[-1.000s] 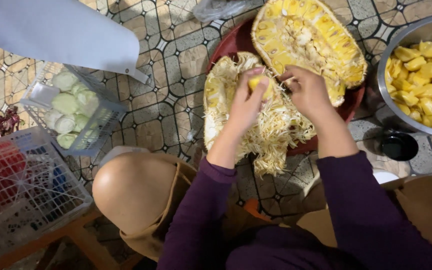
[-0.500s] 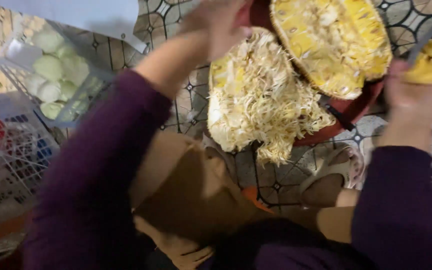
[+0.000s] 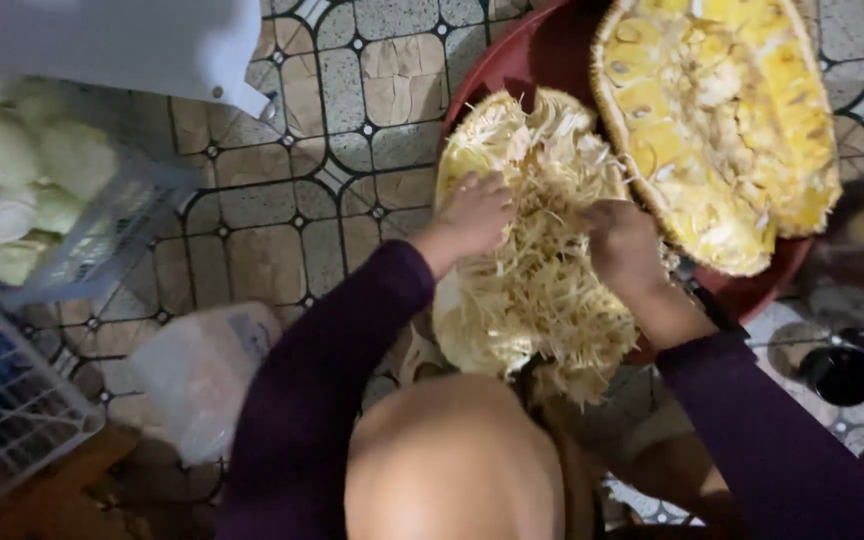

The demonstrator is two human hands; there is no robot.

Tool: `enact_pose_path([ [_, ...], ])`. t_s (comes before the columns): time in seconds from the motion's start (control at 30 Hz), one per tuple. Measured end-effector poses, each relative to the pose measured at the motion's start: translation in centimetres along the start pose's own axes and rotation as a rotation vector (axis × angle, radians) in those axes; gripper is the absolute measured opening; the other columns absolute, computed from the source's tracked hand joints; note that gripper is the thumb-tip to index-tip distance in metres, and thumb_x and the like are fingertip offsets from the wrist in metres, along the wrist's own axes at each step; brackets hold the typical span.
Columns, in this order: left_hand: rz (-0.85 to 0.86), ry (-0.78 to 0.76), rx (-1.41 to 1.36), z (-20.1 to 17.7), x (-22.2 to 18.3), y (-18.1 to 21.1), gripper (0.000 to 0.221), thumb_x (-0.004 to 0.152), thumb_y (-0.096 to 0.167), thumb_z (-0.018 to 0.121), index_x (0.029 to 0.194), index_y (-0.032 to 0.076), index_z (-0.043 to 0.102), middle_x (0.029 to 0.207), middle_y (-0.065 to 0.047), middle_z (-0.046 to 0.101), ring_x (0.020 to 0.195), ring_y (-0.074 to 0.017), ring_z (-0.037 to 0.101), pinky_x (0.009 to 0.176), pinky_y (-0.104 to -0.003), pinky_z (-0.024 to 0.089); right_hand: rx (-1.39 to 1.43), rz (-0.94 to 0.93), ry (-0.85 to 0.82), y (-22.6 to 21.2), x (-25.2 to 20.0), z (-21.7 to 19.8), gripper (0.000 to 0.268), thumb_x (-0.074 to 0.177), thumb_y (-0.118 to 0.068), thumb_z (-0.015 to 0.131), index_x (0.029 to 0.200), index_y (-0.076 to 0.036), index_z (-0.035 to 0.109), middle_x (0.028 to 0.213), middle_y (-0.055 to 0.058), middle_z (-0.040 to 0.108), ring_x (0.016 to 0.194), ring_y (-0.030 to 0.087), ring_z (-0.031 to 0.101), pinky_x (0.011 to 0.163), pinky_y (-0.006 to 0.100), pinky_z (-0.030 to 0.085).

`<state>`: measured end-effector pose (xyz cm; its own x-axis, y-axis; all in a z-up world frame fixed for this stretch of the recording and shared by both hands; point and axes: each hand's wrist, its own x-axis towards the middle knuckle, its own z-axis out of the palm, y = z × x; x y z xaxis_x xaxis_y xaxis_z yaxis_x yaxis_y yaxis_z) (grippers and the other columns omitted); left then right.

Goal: Manually extracting edible segments from a jackfruit by pulling them away from the fibrous core.

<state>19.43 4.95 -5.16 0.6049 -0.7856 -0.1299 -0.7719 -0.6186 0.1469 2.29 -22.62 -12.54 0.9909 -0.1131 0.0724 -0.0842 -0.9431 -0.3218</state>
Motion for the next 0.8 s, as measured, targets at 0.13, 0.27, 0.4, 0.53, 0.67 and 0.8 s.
enact_pose_path([
  [0.13, 0.247, 0.366, -0.038, 5.3, -0.1, -0.6, 0.021, 0.085, 0.034, 0.055, 0.096, 0.018, 0.064, 0.111, -0.005, 0.063, 0.128, -0.0307, 0.057, 0.097, -0.058, 0.050, -0.309, -0.242, -0.021, -2.1, 1.8, 2.6, 0.038, 0.086, -0.031, 0.059, 0.125, -0.029, 0.062, 0.130, -0.006, 0.057, 0.122, 0.017, 0.056, 0.086, 0.036, 0.052],
  [0.27, 0.391, 0.442, -0.116, 9.3, -1.1, -1.7, 0.032, 0.089, 0.040, 0.047, 0.104, 0.016, 0.061, 0.117, -0.010, 0.060, 0.134, -0.0392, 0.052, 0.097, -0.067, 0.045, -0.103, -0.177, -0.002, -0.7, 2.9, 3.5, 0.022, 0.086, -0.023, 0.067, 0.108, -0.021, 0.067, 0.123, 0.000, 0.059, 0.117, 0.023, 0.061, 0.089, 0.035, 0.054],
  [0.4, 0.366, 0.546, -0.103, 5.9, -0.4, -0.5, 0.032, 0.097, 0.040, 0.043, 0.090, 0.015, 0.061, 0.094, -0.008, 0.056, 0.113, -0.0391, 0.058, 0.088, -0.062, 0.046, 0.041, -0.126, -0.004, 1.3, 1.9, 5.0, 0.010, 0.085, -0.017, 0.073, 0.095, -0.015, 0.071, 0.118, 0.004, 0.061, 0.114, 0.027, 0.065, 0.092, 0.034, 0.056],
  [0.53, 0.137, 0.682, -0.026, 4.2, 1.7, 1.6, 0.014, 0.096, 0.013, 0.045, 0.095, 0.014, 0.059, 0.084, -0.005, 0.049, 0.091, -0.0324, 0.056, 0.082, -0.053, 0.043, 0.099, -0.014, 0.062, 2.1, 1.8, 6.6, 0.012, 0.085, -0.012, 0.072, 0.091, -0.017, 0.063, 0.114, 0.004, 0.058, 0.107, 0.028, 0.068, 0.089, 0.036, 0.057],
  [0.67, -0.315, 0.540, 0.005, 3.6, 2.0, 2.8, 0.022, 0.092, 0.021, 0.056, 0.111, 0.014, 0.063, 0.111, -0.010, 0.060, 0.110, -0.0317, 0.058, 0.077, -0.051, 0.047, 0.105, -0.006, -0.021, 1.5, 1.5, 5.1, 0.015, 0.084, -0.009, 0.072, 0.094, -0.015, 0.063, 0.118, 0.006, 0.057, 0.116, 0.029, 0.066, 0.095, 0.037, 0.056],
  [0.8, -0.659, -0.219, -0.318, 2.2, 2.9, 1.0, 0.091, 0.066, 0.029, 0.087, 0.137, 0.004, 0.034, 0.139, -0.017, 0.032, 0.123, -0.0380, 0.042, 0.083, -0.059, 0.052, 0.059, -0.099, -0.006, 1.3, 1.2, 4.4, 0.008, 0.090, -0.010, 0.068, 0.096, -0.010, 0.062, 0.110, 0.012, 0.059, 0.109, 0.034, 0.067, 0.087, 0.038, 0.056],
])
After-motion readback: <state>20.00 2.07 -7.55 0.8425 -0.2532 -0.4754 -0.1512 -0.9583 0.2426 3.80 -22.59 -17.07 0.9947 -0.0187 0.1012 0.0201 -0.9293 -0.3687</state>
